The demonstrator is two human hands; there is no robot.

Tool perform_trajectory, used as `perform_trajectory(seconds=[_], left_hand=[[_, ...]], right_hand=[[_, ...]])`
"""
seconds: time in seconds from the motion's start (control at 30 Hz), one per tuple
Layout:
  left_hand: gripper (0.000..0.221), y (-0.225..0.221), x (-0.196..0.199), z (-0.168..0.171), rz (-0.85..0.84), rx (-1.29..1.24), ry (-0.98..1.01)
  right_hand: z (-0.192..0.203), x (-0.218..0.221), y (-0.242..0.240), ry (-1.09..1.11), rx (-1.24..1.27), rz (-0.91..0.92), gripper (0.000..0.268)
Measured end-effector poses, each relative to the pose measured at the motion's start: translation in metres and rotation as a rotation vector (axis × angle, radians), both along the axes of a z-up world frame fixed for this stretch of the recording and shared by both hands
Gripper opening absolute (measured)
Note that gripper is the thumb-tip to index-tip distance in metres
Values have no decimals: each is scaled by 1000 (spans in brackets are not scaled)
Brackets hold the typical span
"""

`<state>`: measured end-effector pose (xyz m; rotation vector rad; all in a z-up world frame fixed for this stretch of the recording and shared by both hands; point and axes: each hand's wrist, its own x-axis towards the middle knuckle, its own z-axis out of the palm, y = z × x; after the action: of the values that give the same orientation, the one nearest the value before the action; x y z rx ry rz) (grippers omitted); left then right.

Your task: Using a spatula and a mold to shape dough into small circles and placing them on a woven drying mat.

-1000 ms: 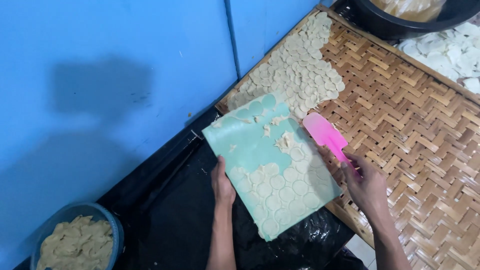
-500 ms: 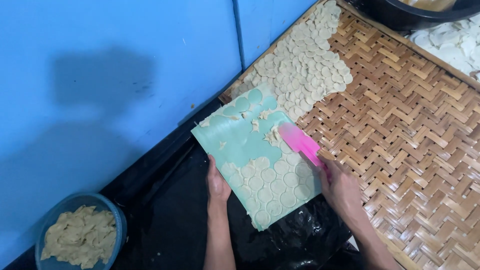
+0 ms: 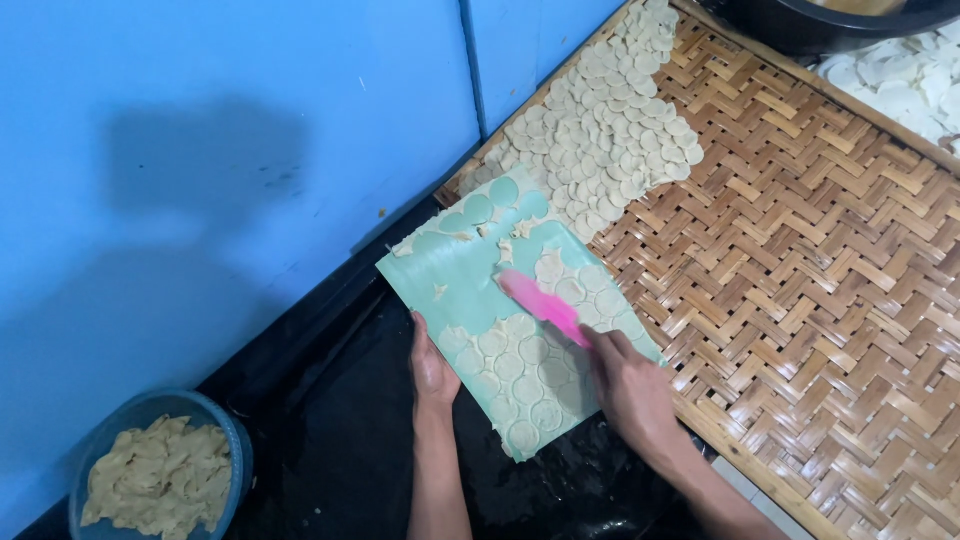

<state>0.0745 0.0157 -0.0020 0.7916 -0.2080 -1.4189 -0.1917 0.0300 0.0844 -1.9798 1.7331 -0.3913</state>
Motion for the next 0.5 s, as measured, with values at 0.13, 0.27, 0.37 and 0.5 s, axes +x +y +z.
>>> perform_trajectory(seconds=[0.13, 0.27, 0.37, 0.5], left_hand=[[84, 1, 2, -8, 4, 26, 13], [83, 2, 0, 2, -3, 8, 10], [83, 2, 0, 4, 0, 7, -3], [82, 1, 1, 1, -9, -3, -3]], right_hand=[[15, 18, 8, 16, -125, 132, 48], [12, 3, -4, -145, -249, 120, 43], [2, -27, -19, -144, -201, 13, 35], [17, -57, -32, 12, -165, -116, 34]])
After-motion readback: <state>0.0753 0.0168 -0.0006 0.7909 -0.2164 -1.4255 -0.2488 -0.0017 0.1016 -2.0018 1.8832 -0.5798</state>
